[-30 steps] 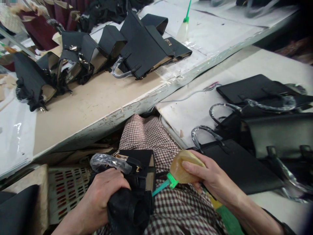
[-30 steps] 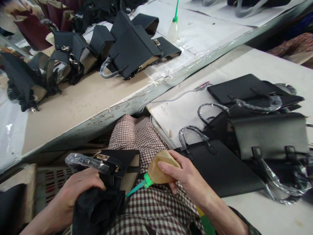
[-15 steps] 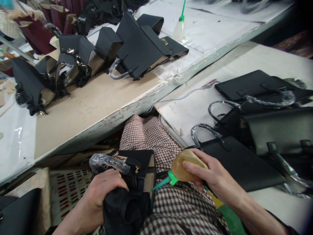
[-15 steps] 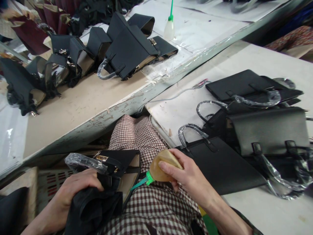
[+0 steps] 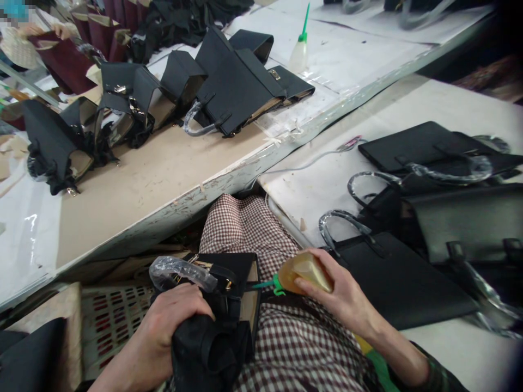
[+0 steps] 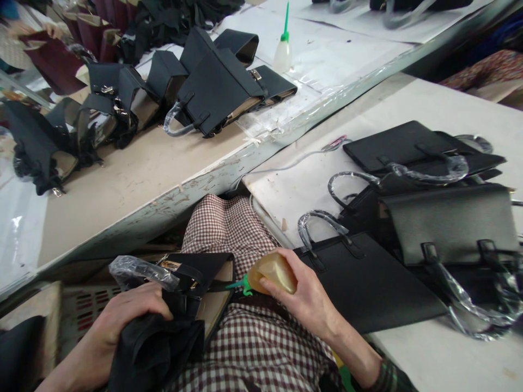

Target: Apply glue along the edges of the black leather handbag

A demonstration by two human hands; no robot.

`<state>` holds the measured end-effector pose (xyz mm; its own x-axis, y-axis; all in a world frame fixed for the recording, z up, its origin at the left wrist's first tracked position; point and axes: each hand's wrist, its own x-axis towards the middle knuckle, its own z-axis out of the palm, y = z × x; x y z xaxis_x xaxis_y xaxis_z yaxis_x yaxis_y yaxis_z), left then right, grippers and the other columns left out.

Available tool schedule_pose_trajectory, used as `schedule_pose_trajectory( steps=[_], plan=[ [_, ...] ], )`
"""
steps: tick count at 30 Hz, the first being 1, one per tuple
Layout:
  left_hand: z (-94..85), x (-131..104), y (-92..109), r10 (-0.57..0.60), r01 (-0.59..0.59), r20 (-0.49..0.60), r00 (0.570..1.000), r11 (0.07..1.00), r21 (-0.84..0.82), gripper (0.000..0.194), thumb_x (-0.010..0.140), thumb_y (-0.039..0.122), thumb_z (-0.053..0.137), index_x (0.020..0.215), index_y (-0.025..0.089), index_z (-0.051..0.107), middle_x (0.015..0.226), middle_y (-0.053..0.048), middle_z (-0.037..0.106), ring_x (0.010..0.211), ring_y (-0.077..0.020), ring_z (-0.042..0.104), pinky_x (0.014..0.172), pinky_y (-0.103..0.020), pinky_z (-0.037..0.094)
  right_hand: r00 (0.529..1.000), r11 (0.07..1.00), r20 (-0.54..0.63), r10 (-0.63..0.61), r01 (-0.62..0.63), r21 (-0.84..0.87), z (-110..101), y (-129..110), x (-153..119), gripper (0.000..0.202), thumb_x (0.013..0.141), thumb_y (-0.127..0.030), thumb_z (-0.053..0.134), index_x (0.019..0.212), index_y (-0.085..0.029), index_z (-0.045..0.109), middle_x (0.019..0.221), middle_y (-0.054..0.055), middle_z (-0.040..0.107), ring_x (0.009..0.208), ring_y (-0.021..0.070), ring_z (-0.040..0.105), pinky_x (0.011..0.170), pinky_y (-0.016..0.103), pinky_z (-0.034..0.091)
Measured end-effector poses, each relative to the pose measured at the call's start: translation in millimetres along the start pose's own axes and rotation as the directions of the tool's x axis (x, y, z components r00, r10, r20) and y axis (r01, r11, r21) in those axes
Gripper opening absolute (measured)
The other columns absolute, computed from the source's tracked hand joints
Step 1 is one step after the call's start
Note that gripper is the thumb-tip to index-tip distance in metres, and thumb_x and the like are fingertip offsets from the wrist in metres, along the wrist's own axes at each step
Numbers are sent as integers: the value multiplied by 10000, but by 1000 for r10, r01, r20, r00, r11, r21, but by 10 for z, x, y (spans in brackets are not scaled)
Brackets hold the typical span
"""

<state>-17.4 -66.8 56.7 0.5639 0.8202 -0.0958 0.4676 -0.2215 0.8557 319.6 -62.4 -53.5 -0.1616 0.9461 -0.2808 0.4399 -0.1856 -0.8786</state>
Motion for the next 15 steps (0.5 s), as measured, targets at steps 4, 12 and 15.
schedule_pose_trajectory(
  steps=[4, 12, 15],
  plan=[
    [-4, 0, -17, 5, -5, 0, 1000, 1000, 7, 103, 897, 115, 621, 911, 211, 587, 801, 13, 638, 740, -132, 594, 692, -241, 409, 976, 971, -6, -219, 217, -97, 4, 132, -77, 455, 923, -443, 723, 1299, -284, 522, 1229, 81, 694, 1071, 269, 699, 924, 383, 583],
    [-3, -12, -27, 8, -8, -9, 1000, 1000, 19, 85, 907, 137, 628, 917, 213, 592, 799, 3, 646, 738, -142, 602, 694, -247, 412, 963, 987, -218, -160, 148, -69, -91, 151, -147, 415, 883, -434, 768, 1230, -287, 594, 1142, 66, 718, 990, 274, 715, 851, 356, 595],
    [-33, -34, -41, 16, -15, -33, 999, 1000, 4, 45, 940, 194, 632, 911, 214, 602, 788, 0, 646, 728, -141, 601, 686, -244, 418, 951, 979, -308, 35, 30, 204, -75, 29, -117, 394, 848, -467, 793, 1154, -260, 655, 991, 45, 726, 844, 247, 704, 720, 318, 594]
  ],
)
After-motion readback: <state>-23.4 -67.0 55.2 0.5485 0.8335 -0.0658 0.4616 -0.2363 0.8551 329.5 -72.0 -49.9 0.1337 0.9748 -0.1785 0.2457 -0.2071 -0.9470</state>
